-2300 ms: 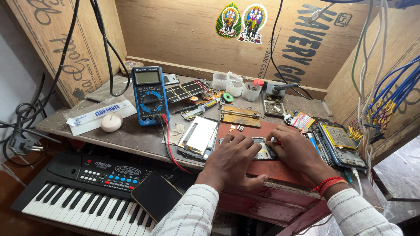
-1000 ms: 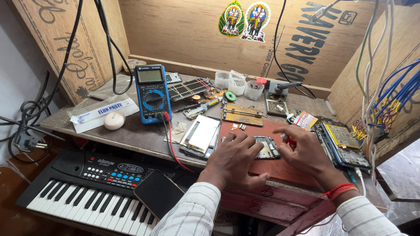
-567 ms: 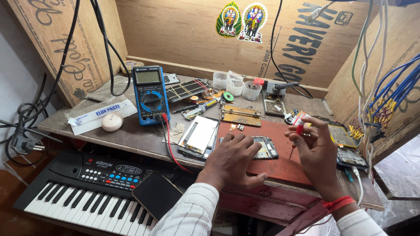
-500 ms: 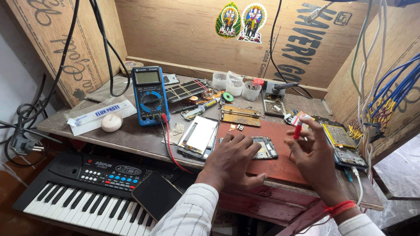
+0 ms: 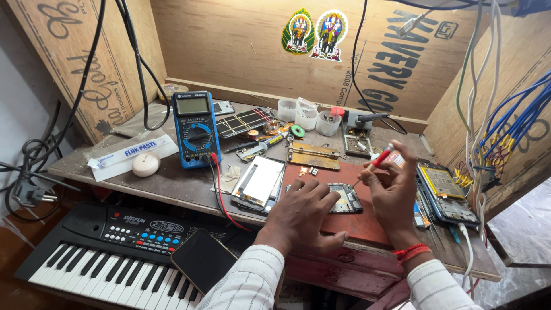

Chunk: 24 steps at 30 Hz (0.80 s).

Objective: The person repairs a disassembled smartphone at a workbench, using a red-handled screwdriver to work on the phone's internal components while holding the frame steady. A multimeter, flux paste, and other phone parts and tools are arranged on the bench around the work area.

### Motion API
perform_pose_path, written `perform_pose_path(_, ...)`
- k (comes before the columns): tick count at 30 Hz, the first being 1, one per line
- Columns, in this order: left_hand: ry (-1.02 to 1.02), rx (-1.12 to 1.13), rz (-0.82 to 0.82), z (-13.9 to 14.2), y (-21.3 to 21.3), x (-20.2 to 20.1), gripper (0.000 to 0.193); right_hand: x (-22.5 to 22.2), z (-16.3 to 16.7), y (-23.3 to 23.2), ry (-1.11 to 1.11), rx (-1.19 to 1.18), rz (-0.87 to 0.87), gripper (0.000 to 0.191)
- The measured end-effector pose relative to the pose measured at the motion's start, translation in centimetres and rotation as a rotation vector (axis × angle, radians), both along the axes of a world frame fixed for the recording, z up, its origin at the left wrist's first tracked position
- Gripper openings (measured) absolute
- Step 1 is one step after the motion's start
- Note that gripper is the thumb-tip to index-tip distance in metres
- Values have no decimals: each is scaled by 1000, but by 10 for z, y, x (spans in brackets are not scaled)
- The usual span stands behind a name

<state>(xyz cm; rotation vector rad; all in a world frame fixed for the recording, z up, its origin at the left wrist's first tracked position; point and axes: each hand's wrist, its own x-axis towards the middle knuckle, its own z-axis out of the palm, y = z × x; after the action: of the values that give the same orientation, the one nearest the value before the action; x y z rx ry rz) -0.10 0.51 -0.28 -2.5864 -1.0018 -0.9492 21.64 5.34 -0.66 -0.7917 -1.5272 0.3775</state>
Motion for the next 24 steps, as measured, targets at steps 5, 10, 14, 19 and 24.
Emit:
perform_pose_path(5,33,3,-2,0,1,-1,66,2,-4,1,70,-127,9,70)
perform_pose_path(10,29,-4,-3,1,1,-2,64,-3,-2,1,25,-153,-10,70)
perform_pose_path(14,29,-12,-1,1,0,-2,64,-3,0,-3,-2,-157,-26,69)
perform_pose_path(19,46,-26,9,1,0,-3,64,-4,1,-2,-17,-158,-23,68)
perform_pose_path(24,49,4,12,1,0,-2,64,-2,0,-1,-5,-157,10,69)
